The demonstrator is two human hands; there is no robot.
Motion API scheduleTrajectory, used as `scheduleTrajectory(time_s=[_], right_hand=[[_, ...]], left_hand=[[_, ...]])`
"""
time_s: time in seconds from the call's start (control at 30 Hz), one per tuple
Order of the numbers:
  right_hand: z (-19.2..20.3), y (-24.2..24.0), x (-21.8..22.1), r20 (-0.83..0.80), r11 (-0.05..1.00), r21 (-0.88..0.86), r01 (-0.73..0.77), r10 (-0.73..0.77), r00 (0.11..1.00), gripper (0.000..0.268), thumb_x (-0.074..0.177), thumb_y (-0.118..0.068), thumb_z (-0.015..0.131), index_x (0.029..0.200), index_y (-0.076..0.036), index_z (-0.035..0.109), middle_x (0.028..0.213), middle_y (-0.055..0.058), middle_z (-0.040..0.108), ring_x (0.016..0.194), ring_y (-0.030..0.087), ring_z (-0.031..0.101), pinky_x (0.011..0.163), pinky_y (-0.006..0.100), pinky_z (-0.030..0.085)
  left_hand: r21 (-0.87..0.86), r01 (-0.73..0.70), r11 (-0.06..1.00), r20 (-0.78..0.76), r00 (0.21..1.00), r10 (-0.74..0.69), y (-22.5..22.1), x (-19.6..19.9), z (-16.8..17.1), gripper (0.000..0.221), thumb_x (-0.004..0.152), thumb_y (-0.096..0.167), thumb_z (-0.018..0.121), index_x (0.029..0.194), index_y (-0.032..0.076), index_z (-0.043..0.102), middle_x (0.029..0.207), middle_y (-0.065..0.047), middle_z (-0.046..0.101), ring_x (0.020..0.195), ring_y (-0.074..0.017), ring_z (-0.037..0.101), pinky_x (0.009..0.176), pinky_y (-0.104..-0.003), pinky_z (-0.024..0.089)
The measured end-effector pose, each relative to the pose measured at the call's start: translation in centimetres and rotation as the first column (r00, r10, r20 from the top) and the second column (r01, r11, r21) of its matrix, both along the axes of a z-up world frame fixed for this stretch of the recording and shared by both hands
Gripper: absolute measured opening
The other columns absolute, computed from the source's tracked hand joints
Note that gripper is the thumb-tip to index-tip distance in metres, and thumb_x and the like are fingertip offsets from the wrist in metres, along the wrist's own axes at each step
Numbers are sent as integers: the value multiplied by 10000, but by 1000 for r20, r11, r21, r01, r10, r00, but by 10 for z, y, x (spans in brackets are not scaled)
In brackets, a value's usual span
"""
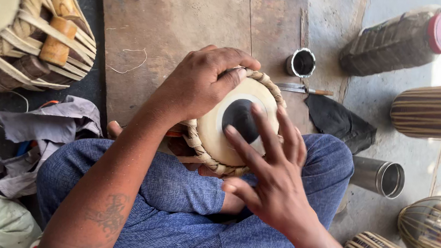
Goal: The person applies a dark paste to the center of a tabla head and smooths it in a circular motion with their fingers.
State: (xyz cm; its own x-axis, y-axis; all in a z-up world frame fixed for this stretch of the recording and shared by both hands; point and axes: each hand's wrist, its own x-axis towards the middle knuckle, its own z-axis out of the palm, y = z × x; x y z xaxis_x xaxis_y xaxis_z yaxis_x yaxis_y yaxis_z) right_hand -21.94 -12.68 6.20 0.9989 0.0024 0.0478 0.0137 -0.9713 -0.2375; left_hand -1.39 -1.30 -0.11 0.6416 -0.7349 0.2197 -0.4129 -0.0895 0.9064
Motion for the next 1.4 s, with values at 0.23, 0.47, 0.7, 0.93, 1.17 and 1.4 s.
scheduleTrajectory(time_s=[0.23,0.47,0.7,0.93,1.17,1.4], right_hand=[[4,-14,16,-8,996,29,88,-88,996,703,997,-716,418,1511,-260,563,1721,132,283,1606,431,177,1272,591,149],[-4,1,2,-2,1000,4,30,-30,1000,718,944,-716,452,1488,-270,596,1706,139,283,1593,425,162,1248,582,134],[4,-10,13,3,995,-4,96,-96,995,707,987,-699,403,1513,-254,564,1720,145,282,1603,435,166,1261,589,130],[-10,6,-1,14,999,-41,24,-23,1000,715,951,-735,418,1485,-292,587,1704,132,284,1583,424,170,1252,584,128],[-1,-13,10,5,996,-35,87,-87,996,714,997,-711,389,1514,-250,563,1715,139,281,1596,430,168,1254,583,146],[-2,8,4,1,999,-38,30,-30,1000,728,955,-722,412,1504,-274,578,1707,133,284,1592,428,160,1252,576,138]], left_hand=[[-38,-15,999,34,999,17,1,0,3,238,1005,177,596,1193,134,737,1199,-87,752,1116,-266,707,985,-419,540],[-12,-11,1000,43,999,11,-1,-1,-1,221,1021,197,595,1177,130,736,1154,-78,767,1100,-275,709,986,-433,536],[-30,-34,999,14,999,34,3,-1,1,226,1010,192,594,1179,131,731,1166,-77,758,1090,-258,711,972,-431,542],[-45,-40,998,89,995,44,0,-2,-4,211,1020,174,597,1174,118,730,1175,-74,763,1102,-279,705,971,-452,524],[-45,-43,998,77,996,46,2,-1,-2,221,1016,187,593,1178,125,729,1165,-67,760,1091,-263,711,982,-450,533],[-28,-33,999,62,997,35,1,-2,-7,217,1034,201,586,1186,124,722,1148,-62,764,1082,-263,708,968,-444,538]])
